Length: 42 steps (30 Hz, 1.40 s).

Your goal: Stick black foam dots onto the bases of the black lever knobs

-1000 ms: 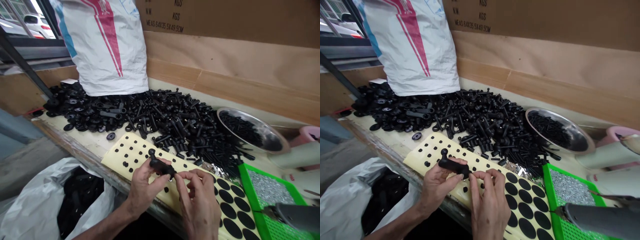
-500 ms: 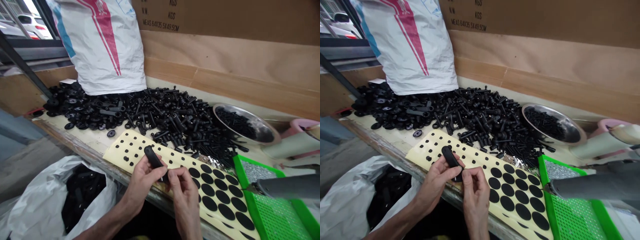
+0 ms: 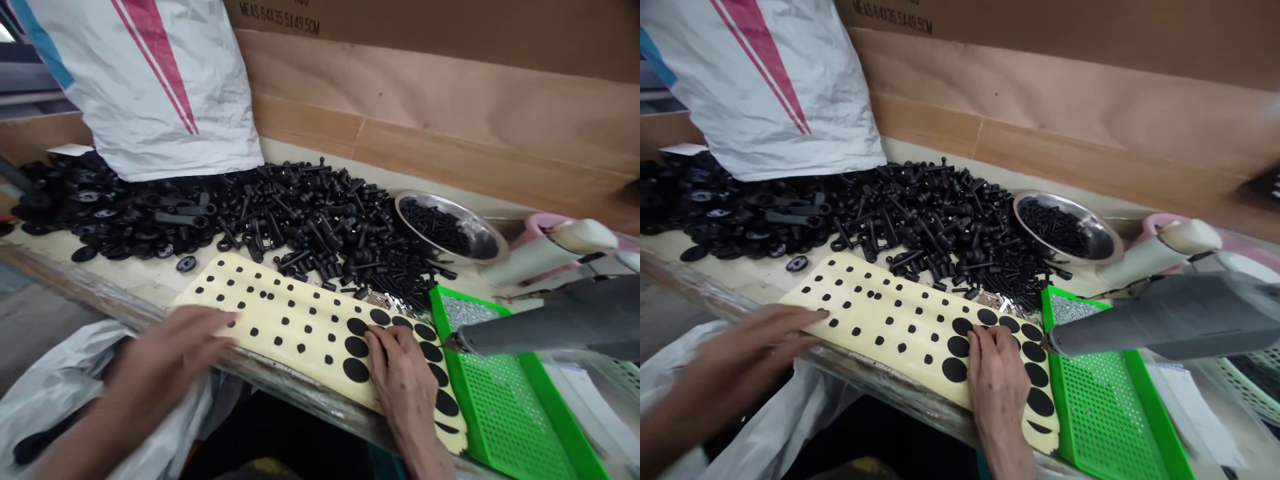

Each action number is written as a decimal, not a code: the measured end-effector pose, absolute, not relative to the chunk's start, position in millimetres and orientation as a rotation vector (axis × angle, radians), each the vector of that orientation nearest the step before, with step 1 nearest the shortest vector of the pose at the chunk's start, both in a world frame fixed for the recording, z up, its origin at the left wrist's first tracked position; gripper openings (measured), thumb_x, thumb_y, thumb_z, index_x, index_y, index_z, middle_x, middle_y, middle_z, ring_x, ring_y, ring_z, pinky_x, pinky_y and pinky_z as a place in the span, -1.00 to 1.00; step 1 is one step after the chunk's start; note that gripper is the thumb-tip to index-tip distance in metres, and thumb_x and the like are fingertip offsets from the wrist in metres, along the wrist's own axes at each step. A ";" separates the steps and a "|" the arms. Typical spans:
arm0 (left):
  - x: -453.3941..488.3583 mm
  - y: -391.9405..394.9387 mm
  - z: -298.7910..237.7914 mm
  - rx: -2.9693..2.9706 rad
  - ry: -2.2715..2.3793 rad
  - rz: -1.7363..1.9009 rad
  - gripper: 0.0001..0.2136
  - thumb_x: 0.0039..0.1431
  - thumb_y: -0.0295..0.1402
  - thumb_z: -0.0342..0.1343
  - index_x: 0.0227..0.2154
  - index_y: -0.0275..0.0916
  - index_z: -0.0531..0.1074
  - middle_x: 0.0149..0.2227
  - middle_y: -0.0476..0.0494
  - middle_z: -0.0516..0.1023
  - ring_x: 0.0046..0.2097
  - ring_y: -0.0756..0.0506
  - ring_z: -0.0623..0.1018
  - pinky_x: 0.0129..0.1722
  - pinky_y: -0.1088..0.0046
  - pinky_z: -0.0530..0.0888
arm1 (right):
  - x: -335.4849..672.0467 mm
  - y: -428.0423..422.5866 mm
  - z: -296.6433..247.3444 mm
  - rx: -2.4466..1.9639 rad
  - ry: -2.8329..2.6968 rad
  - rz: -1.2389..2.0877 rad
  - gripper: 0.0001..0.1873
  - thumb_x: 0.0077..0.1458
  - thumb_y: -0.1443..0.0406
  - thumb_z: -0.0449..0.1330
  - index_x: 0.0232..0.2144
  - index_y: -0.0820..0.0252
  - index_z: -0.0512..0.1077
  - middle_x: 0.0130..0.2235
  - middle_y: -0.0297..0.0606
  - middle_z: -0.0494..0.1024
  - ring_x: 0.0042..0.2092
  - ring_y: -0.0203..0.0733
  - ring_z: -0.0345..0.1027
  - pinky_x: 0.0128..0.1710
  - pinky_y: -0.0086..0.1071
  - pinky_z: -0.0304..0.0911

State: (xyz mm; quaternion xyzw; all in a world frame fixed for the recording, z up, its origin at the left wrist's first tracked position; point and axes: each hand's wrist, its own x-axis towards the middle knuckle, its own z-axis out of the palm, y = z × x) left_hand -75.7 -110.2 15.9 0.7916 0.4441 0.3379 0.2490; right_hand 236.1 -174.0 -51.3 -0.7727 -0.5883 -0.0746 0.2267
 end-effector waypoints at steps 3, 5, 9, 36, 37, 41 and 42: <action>21.1 -98.4 -4.8 2.572 0.834 0.574 -0.78 0.28 -0.37 0.01 -0.05 -0.12 0.44 -0.13 -0.15 0.46 -0.07 -0.17 0.40 -0.09 0.28 0.39 | 230.8 -172.0 -53.9 -2.097 -1.645 -0.253 -0.60 0.29 0.13 -0.06 -0.20 0.18 0.52 -0.28 -0.20 0.45 -0.29 -0.15 0.36 -0.40 -0.37 0.21; 63.7 -93.3 -17.2 2.710 0.813 0.460 -0.79 0.27 -0.31 0.03 -0.07 -0.15 0.42 -0.12 -0.19 0.41 -0.08 -0.19 0.38 -0.08 0.21 0.37 | 229.7 -173.1 -54.9 -2.086 -1.628 -0.257 -0.60 0.29 0.13 -0.06 -0.16 0.18 0.51 -0.26 -0.19 0.45 -0.31 -0.17 0.36 -0.43 -0.38 0.20; 84.9 -90.5 -30.5 2.876 0.824 0.359 -0.72 0.24 -0.19 0.06 -0.04 -0.15 0.37 -0.08 -0.23 0.39 -0.08 -0.23 0.36 -0.09 0.15 0.32 | 232.5 -172.2 -53.2 -2.109 -1.533 -0.041 -0.61 0.26 0.12 -0.02 -0.12 0.16 0.50 -0.23 -0.15 0.44 -0.26 -0.10 0.35 -0.38 -0.33 0.19; 69.8 -75.8 -7.3 2.764 0.689 0.333 -0.62 0.09 -0.66 -0.06 -0.06 -0.18 0.36 -0.34 -0.08 0.49 -0.20 -0.16 0.43 0.00 0.16 0.27 | 242.0 -169.2 -20.7 -1.635 -1.324 0.825 -0.76 0.04 0.12 0.19 -0.51 0.15 0.43 -0.34 -0.28 0.42 -0.27 -0.16 0.30 -0.24 -0.34 0.21; 70.7 -73.2 -5.2 2.730 0.676 0.333 -0.62 0.07 -0.66 -0.06 -0.09 -0.18 0.38 -0.36 -0.08 0.50 -0.20 -0.16 0.45 0.01 0.15 0.27 | 242.0 -171.3 -17.7 -1.610 -1.280 0.858 -0.76 0.04 0.12 0.20 -0.51 0.15 0.43 -0.34 -0.29 0.42 -0.27 -0.17 0.29 -0.24 -0.35 0.21; 72.4 -65.9 2.8 2.342 0.682 0.465 -0.80 0.10 -0.44 0.09 -0.20 -0.18 0.50 -0.32 -0.08 0.57 -0.23 -0.12 0.50 -0.05 0.27 0.34 | 241.6 -177.4 -11.2 -1.576 -1.075 0.948 -0.75 0.08 0.08 0.20 -0.40 0.15 0.43 -0.37 -0.35 0.38 -0.31 -0.23 0.25 -0.32 -0.42 0.17; 72.5 -65.7 4.7 2.210 0.689 0.517 -0.84 0.09 -0.38 0.13 -0.25 -0.18 0.52 -0.29 -0.08 0.58 -0.23 -0.12 0.51 -0.10 0.33 0.36 | 240.4 -177.7 -10.1 -1.562 -1.011 1.007 -0.75 0.08 0.08 0.21 -0.39 0.15 0.43 -0.39 -0.37 0.38 -0.33 -0.25 0.24 -0.35 -0.44 0.15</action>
